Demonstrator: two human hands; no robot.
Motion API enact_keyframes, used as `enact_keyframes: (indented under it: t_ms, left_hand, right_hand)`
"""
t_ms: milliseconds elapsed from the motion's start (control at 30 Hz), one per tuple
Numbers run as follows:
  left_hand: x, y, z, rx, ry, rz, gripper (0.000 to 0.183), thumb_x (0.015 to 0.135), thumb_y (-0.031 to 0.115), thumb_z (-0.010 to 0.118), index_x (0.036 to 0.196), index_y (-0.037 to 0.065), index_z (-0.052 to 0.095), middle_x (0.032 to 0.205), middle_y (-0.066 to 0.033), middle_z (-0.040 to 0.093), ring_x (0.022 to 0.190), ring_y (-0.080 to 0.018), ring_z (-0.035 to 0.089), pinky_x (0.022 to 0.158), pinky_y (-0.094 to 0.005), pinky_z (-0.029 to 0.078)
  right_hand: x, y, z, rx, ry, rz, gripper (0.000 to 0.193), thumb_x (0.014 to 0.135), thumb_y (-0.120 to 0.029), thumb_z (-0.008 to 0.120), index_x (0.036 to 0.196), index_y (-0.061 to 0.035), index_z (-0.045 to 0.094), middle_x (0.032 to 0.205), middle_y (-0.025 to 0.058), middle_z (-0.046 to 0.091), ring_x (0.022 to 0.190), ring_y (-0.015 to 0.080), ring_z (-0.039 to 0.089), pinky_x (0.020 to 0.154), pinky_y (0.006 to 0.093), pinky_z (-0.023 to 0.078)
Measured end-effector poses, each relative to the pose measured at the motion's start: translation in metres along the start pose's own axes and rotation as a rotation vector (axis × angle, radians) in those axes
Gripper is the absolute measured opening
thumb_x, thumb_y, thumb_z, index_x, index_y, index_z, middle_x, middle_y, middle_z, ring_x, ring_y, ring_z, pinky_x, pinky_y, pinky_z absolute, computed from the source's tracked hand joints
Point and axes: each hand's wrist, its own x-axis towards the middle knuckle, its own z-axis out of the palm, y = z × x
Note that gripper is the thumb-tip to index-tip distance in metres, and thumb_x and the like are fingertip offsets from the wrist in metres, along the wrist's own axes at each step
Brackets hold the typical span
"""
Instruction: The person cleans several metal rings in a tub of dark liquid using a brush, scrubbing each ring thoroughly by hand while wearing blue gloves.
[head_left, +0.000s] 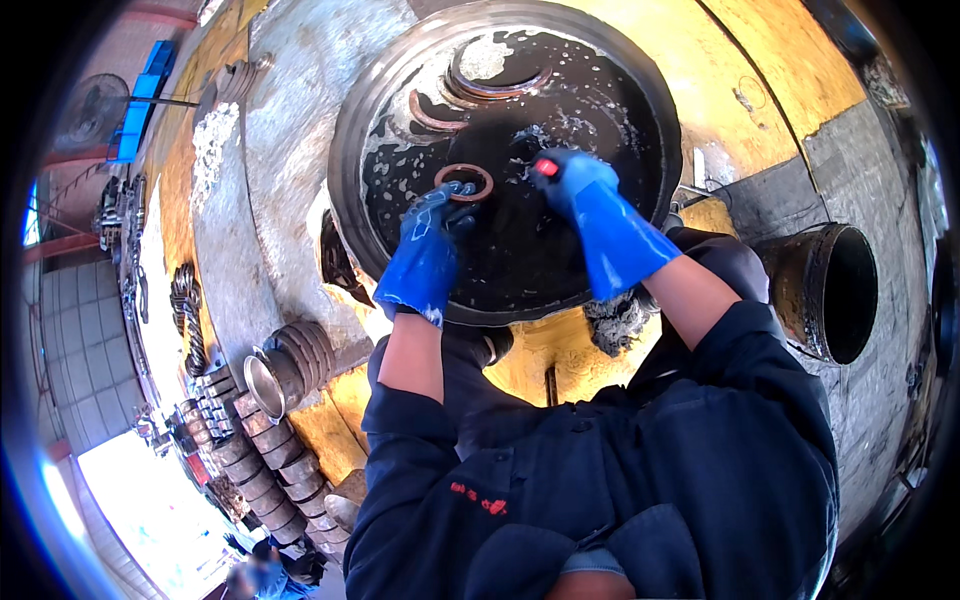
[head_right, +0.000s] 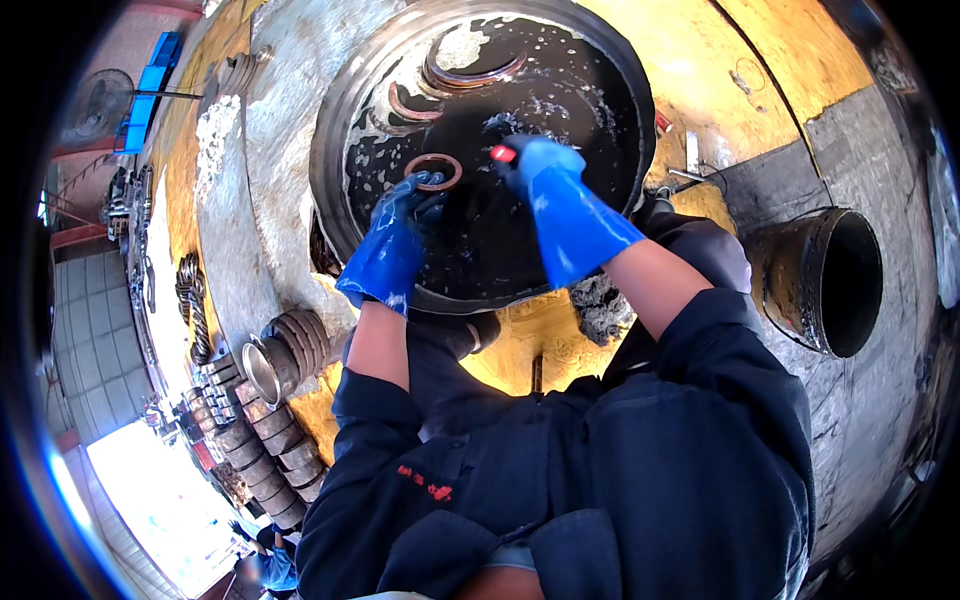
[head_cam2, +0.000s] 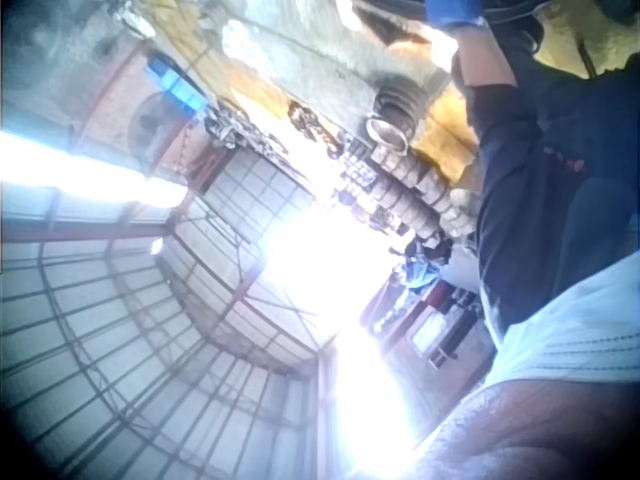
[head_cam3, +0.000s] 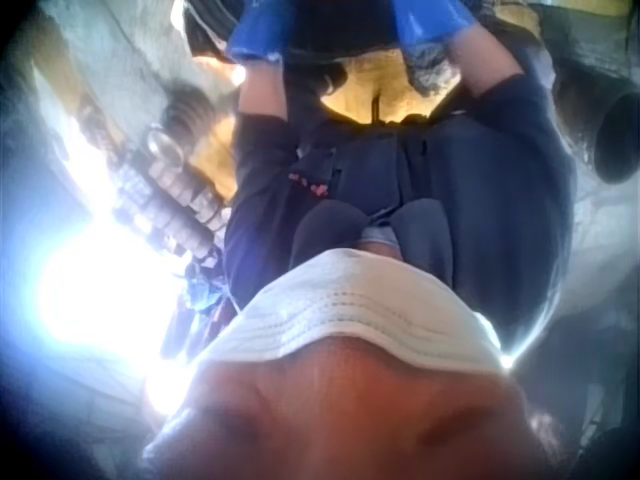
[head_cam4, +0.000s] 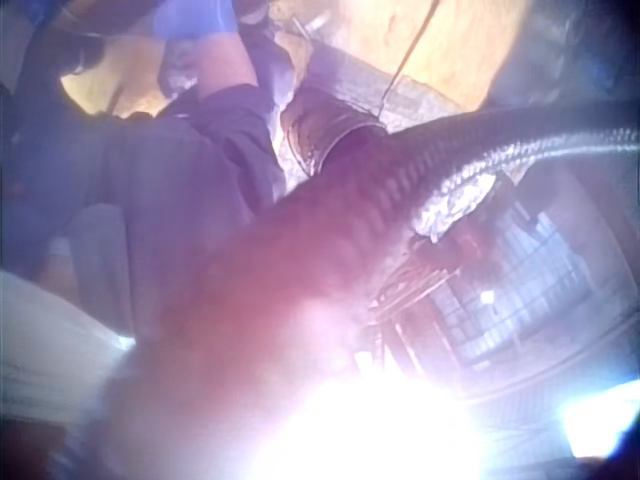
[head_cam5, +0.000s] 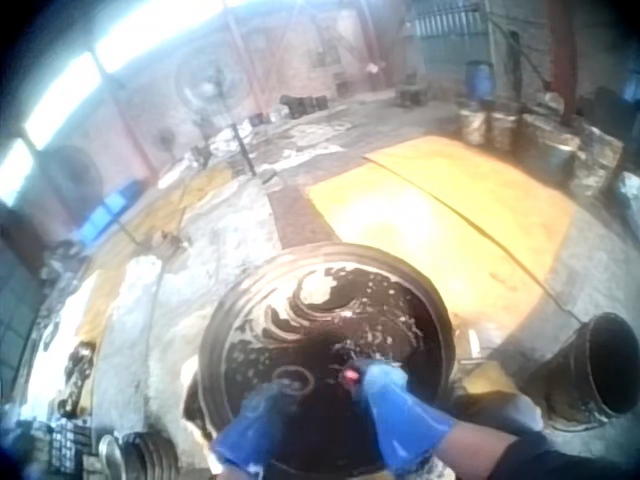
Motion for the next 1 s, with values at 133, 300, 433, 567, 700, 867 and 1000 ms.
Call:
enact_keyframes:
  t_ms: [133, 300, 433, 567, 700, 867, 1000]
  left_hand:
    - [0.012, -0.005, -0.009, 0.03, 0.029, 0.011, 0.033, 0.097, 0.025, 0.058, 0.125, 0.006, 0.061, 0.11, -0.0111, 0.071, 0.097, -0.0235, 0.069, 0.077, -0.0336, 0.056]
    - [0.014, -0.006, -0.01, -0.015, 0.058, -0.062, 0.028, 0.098, 0.022, 0.056, 0.118, 0.003, 0.062, 0.113, -0.0126, 0.069, 0.099, -0.0239, 0.068, 0.087, -0.0366, 0.056]
    - [0.014, -0.003, -0.005, -0.144, 0.102, -0.075, 0.024, 0.095, 0.019, 0.061, 0.114, 0.005, 0.066, 0.112, -0.0133, 0.069, 0.089, -0.0234, 0.069, 0.083, -0.0353, 0.056]
    - [0.011, 0.0, -0.001, 0.019, 0.182, -0.065, 0.023, 0.096, 0.018, 0.06, 0.113, 0.005, 0.066, 0.109, -0.0123, 0.07, 0.09, -0.0223, 0.069, 0.081, -0.0329, 0.056]
    - [0.002, 0.0, -0.009, 0.058, 0.103, 0.03, 0.023, 0.096, 0.019, 0.06, 0.113, 0.005, 0.067, 0.105, -0.0093, 0.07, 0.088, -0.0194, 0.068, 0.08, -0.0302, 0.054]
    - [-0.02, 0.009, 0.002, 0.442, -0.1, 0.408, 0.025, 0.097, 0.021, 0.061, 0.113, 0.004, 0.068, 0.1, -0.0052, 0.07, 0.087, -0.014, 0.065, 0.079, -0.0263, 0.052]
    - [-0.031, 0.021, 0.021, 0.399, 0.025, 0.16, 0.028, 0.098, 0.023, 0.061, 0.113, 0.001, 0.068, 0.1, -0.0043, 0.07, 0.091, -0.0147, 0.064, 0.08, -0.0276, 0.051]
  right_hand:
    - [0.013, 0.002, -0.007, 0.588, 0.018, 0.031, 0.023, 0.089, -0.031, 0.069, 0.098, -0.0107, 0.074, 0.089, 0.0101, 0.075, 0.08, 0.0201, 0.072, 0.075, 0.0331, 0.055]
    - [-0.001, -0.035, -0.011, 1.163, -0.256, -0.078, 0.016, 0.09, -0.016, 0.068, 0.096, -0.0018, 0.072, 0.082, -0.0008, 0.069, 0.072, 0.0073, 0.062, 0.069, 0.0244, 0.053]
    - [-0.007, -0.027, -0.008, 0.854, -0.228, 0.009, 0.021, 0.09, -0.027, 0.068, 0.102, -0.0097, 0.074, 0.084, 0.0047, 0.073, 0.076, 0.0108, 0.067, 0.071, 0.0276, 0.054]
    - [0.005, -0.008, -0.01, 0.737, -0.092, 0.085, 0.021, 0.09, -0.027, 0.068, 0.101, -0.0103, 0.074, 0.084, 0.0052, 0.073, 0.078, 0.0111, 0.068, 0.074, 0.0284, 0.055]
    - [0.007, -0.016, -0.018, 1.015, -0.3, 0.053, 0.027, 0.095, -0.024, 0.066, 0.11, -0.0037, 0.072, 0.093, 0.004, 0.074, 0.082, 0.0102, 0.067, 0.076, 0.027, 0.055]
    - [0.005, -0.01, -0.005, 0.457, 0.017, -0.037, 0.021, 0.088, -0.027, 0.07, 0.102, -0.0113, 0.073, 0.088, 0.0109, 0.073, 0.082, 0.0153, 0.07, 0.078, 0.0296, 0.055]
    - [0.013, 0.006, 0.001, 0.658, 0.07, 0.051, 0.016, 0.087, -0.021, 0.067, 0.097, -0.0087, 0.072, 0.088, 0.0124, 0.073, 0.085, 0.0175, 0.071, 0.077, 0.0314, 0.055]
